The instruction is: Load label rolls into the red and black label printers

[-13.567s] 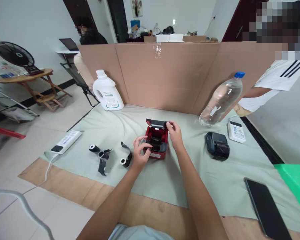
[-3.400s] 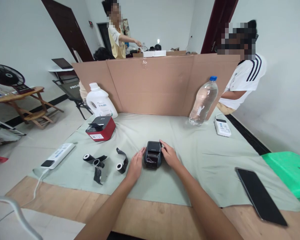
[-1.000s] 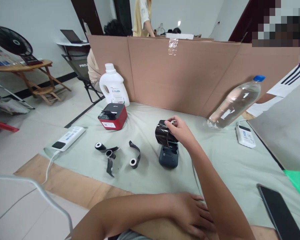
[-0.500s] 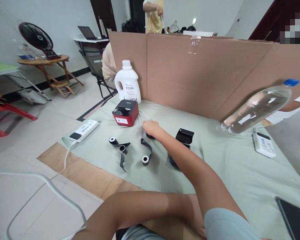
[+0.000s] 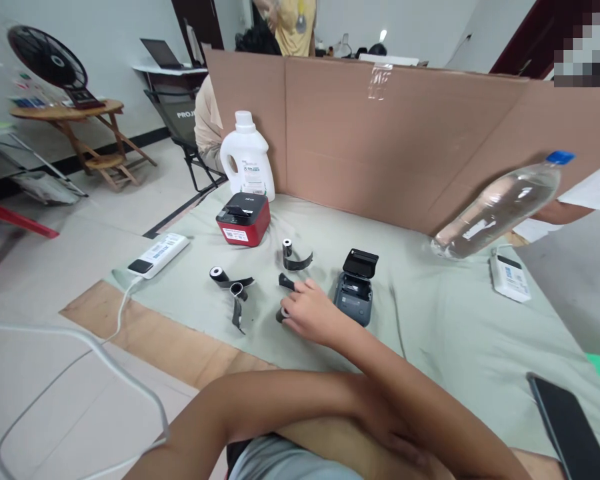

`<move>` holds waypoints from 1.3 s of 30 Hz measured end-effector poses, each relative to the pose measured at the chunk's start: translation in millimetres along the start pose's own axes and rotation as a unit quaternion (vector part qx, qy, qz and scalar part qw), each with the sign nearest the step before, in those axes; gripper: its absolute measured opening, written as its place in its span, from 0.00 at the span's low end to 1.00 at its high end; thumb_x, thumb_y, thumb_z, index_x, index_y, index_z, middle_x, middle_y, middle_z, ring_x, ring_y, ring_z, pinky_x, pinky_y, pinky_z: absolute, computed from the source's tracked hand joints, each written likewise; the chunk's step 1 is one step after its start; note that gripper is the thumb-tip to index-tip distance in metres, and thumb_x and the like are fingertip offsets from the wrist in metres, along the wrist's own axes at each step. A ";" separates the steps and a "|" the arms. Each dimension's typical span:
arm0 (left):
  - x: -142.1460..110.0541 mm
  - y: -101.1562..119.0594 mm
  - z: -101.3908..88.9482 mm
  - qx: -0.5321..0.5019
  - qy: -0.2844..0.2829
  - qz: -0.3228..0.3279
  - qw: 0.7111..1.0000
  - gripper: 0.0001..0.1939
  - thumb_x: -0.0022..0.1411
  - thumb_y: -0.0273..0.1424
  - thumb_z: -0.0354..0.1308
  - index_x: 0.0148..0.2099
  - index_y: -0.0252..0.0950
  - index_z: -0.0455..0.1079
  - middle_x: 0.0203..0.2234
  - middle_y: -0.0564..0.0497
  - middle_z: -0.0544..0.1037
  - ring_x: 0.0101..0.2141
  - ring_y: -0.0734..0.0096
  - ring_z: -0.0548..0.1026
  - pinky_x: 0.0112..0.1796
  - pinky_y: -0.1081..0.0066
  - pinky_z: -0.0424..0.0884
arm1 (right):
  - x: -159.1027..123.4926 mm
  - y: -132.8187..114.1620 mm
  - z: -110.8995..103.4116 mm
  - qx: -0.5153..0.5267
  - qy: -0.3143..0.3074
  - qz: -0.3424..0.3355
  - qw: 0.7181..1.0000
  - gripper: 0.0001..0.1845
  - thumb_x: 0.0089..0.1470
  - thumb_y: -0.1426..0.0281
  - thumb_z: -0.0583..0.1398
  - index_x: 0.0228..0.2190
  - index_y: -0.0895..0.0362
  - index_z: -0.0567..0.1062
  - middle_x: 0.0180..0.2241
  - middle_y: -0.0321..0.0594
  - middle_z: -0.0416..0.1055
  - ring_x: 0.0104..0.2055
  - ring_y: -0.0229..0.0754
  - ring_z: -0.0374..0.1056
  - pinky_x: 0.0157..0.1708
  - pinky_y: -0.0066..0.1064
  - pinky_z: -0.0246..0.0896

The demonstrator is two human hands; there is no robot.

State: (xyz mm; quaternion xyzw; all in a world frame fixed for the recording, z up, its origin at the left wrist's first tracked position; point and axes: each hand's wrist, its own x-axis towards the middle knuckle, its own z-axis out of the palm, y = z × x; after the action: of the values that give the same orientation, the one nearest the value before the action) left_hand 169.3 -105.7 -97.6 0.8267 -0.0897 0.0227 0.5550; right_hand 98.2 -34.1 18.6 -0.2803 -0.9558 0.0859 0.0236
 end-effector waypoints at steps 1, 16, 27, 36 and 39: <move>-1.7 2.8 -1.3 0.015 -0.004 0.018 1.000 0.24 0.68 0.35 0.53 0.58 0.23 0.74 0.58 0.42 0.75 0.66 0.55 0.64 0.67 0.67 0.55 | -8.3 4.0 0.4 0.053 0.040 0.025 0.998 0.10 0.62 0.67 0.63 0.42 0.59 0.78 0.37 0.47 0.78 0.44 0.50 0.67 0.46 0.41 0.55; -4.1 43.8 26.2 0.420 -0.031 -0.016 0.907 0.39 0.70 0.51 0.48 0.73 0.32 0.56 0.71 0.44 0.58 0.72 0.55 0.50 0.70 0.56 0.43 | -125.3 93.3 -45.4 0.665 0.286 0.201 0.660 0.11 0.47 0.62 0.66 0.33 0.53 0.77 0.29 0.38 0.70 0.30 0.41 0.64 0.32 0.34 0.59; -6.2 47.1 25.0 0.456 0.000 0.013 0.890 0.36 0.70 0.52 0.48 0.69 0.32 0.64 0.67 0.45 0.66 0.69 0.54 0.57 0.70 0.57 0.47 | -122.1 85.0 -30.9 0.539 0.130 0.203 0.807 0.24 0.57 0.49 0.58 0.43 0.56 0.76 0.32 0.43 0.74 0.33 0.46 0.70 0.34 0.37 0.64; -5.4 40.5 26.6 0.449 0.002 0.016 0.894 0.38 0.69 0.54 0.48 0.69 0.32 0.64 0.66 0.43 0.67 0.69 0.49 0.57 0.71 0.57 0.43 | -95.6 122.6 24.0 0.173 0.239 0.240 0.925 0.18 0.67 0.64 0.48 0.41 0.54 0.77 0.43 0.48 0.70 0.49 0.51 0.67 0.53 0.46 0.64; -6.0 43.0 24.9 0.439 -0.007 0.005 0.899 0.38 0.69 0.54 0.48 0.69 0.33 0.65 0.66 0.44 0.67 0.69 0.50 0.57 0.71 0.57 0.44 | -95.2 122.4 25.6 0.155 0.231 0.240 0.930 0.18 0.67 0.65 0.49 0.42 0.54 0.78 0.43 0.48 0.70 0.49 0.51 0.67 0.52 0.46 0.65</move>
State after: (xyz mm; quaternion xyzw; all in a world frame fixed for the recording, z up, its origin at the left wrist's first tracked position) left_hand 154.4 -143.8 -68.7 0.9861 -0.0787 0.0564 0.1352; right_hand 241.0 12.0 -28.0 -0.5060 -0.8030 0.1689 0.2659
